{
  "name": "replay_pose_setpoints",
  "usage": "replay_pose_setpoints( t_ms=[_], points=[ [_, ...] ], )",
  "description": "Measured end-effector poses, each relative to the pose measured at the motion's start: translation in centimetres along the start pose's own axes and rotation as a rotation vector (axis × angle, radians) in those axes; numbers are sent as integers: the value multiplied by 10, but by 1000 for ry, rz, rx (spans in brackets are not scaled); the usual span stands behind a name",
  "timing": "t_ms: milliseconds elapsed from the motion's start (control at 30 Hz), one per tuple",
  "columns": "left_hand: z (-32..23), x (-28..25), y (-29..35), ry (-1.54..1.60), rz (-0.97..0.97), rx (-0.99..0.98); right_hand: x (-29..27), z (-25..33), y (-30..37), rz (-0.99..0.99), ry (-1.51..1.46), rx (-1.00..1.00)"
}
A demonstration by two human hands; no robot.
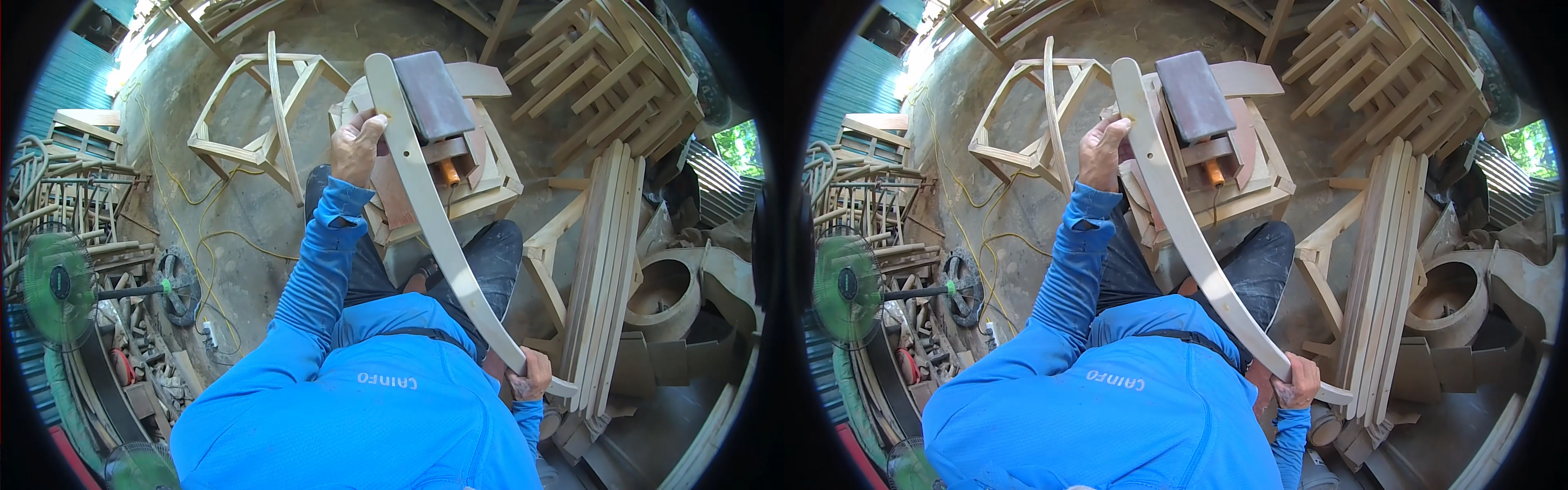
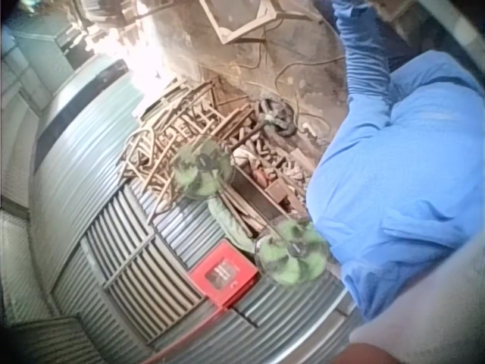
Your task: Sanding curved wooden furniture components using a stationary belt sander.
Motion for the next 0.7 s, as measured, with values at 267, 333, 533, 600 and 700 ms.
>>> replay_pose_setpoints(
  t_ms=[267,333,533,600,700],
  points=[
    [-2,-10,-4,3,-57,38,-4,-1,-5,-11,31,-9],
    [0,-11,-5,-11,-46,25,-5,-2,-6,-6,38,-15],
    [12,-13,-8,20,-1,-31,-15,-1,-14,-36,-3,-4],
    [16,-9,-9,92,27,-41,-19,3,-20,-34,-23,9],
    [23,-7,-11,79,-3,-36,-26,12,-27,-50,-58,17]
  ],
)
Point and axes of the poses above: each hand's wrist, its own y-axis away from the middle knuckle, its own x-axis out of the palm, z = x × y, the point moved 10 cm from there along -y, towards the middle knuckle, and after that the axes turned 10 degrees about -z, right-handed, at the moved point
